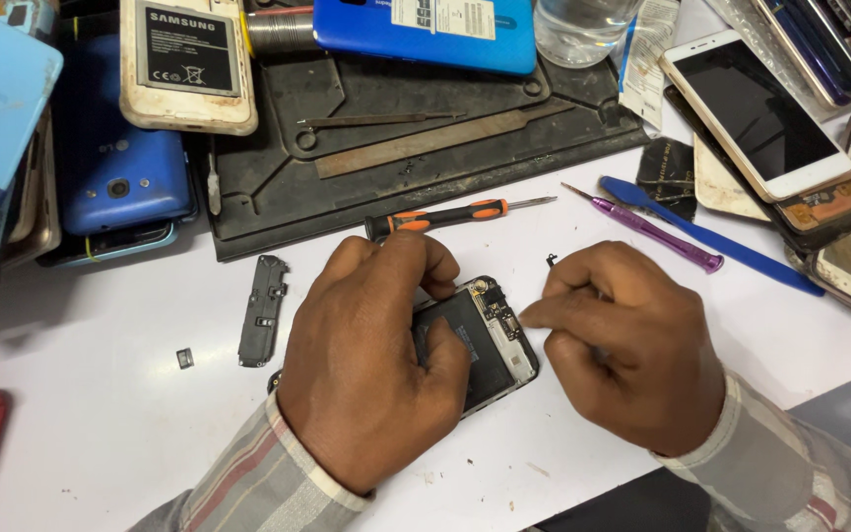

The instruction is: The person handles a small circuit board, aligns and attaches a connector, then places the board into a smartphone chassis. The person uses a screwdriver to secure the board and continues adjusting internal components.

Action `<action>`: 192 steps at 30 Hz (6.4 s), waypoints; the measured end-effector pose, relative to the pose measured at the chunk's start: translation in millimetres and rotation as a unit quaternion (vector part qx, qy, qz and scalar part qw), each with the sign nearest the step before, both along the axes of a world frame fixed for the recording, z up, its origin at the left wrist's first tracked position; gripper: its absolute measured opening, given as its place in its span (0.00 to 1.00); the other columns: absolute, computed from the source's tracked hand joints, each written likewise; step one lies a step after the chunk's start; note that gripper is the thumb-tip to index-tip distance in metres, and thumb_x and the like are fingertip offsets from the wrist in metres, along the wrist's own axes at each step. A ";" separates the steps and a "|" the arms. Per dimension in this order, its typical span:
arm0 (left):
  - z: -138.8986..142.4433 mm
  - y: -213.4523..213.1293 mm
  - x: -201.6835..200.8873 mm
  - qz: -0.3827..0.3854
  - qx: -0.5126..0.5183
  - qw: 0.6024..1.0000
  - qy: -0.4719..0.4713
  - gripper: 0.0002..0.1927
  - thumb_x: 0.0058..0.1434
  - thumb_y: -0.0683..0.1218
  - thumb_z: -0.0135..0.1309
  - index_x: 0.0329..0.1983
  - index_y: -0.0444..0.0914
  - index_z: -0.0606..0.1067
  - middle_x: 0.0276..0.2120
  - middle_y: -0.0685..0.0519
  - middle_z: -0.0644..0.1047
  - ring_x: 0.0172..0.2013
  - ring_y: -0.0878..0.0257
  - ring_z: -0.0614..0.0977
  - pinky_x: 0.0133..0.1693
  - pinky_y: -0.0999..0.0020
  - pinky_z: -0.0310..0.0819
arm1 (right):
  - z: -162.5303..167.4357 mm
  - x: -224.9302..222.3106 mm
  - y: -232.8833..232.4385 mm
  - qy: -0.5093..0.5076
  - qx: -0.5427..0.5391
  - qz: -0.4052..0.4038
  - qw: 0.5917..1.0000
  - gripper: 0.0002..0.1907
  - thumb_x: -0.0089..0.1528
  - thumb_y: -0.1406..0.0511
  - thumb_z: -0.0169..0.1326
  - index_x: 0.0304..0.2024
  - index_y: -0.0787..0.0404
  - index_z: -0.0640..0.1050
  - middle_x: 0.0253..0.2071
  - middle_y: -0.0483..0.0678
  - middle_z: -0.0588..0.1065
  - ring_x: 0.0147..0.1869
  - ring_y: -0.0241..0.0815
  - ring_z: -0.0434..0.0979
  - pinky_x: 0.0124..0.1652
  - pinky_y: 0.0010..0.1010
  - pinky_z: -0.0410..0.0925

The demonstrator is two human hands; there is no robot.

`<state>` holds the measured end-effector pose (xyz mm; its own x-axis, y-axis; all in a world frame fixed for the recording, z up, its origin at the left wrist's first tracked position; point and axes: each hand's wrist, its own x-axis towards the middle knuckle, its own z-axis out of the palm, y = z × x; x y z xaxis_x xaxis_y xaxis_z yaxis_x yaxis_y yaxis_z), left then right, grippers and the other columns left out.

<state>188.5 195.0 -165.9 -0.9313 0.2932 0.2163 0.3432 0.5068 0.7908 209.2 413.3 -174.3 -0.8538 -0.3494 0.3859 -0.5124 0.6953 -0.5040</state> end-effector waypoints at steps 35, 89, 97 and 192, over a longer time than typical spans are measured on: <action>-4.5 -35.1 -25.0 0.117 0.193 0.974 0.020 0.13 0.52 0.31 0.49 0.41 0.33 0.70 0.35 0.53 0.73 0.35 0.70 0.75 0.38 0.76 0.72 | 16.3 -22.5 -1.4 -0.042 -0.011 -0.059 0.997 0.13 0.57 0.73 0.56 0.44 0.63 0.82 0.40 0.47 0.76 0.25 0.33 0.66 0.24 0.25 0.60; -6.4 -33.5 -27.9 0.135 0.117 0.984 0.017 0.17 0.48 0.35 0.52 0.43 0.34 0.72 0.30 0.53 0.78 0.32 0.68 0.77 0.37 0.74 0.72 | -16.0 -85.2 -2.5 -0.141 -0.292 0.039 0.945 0.06 0.68 0.74 0.54 0.46 0.66 0.72 0.39 0.49 0.79 0.33 0.25 0.73 0.30 0.17 0.67; -5.3 -32.6 -28.4 0.138 0.110 0.984 0.006 0.17 0.47 0.35 0.52 0.43 0.34 0.72 0.29 0.53 0.78 0.31 0.67 0.77 0.35 0.73 0.72 | -14.1 -85.5 2.4 -0.104 -0.232 0.043 0.966 0.03 0.68 0.73 0.53 0.44 0.67 0.73 0.39 0.50 0.79 0.33 0.29 0.76 0.31 0.19 0.69; -4.3 -10.6 -12.7 -0.001 0.460 0.786 -0.412 0.07 0.64 0.41 0.53 0.40 0.33 0.78 0.27 0.53 0.79 0.14 0.75 0.65 0.13 0.80 0.52 | 6.1 -46.4 -23.3 0.092 -0.056 0.139 0.984 0.06 0.69 0.64 0.57 0.45 0.59 0.75 0.49 0.49 0.72 0.54 0.43 0.71 0.55 0.33 0.65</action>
<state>175.8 184.3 -170.2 -0.8658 0.3680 -0.3389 -0.4784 -0.4107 0.7762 162.8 390.1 -168.3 -0.6429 -0.5062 0.5748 -0.7650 0.4605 -0.4502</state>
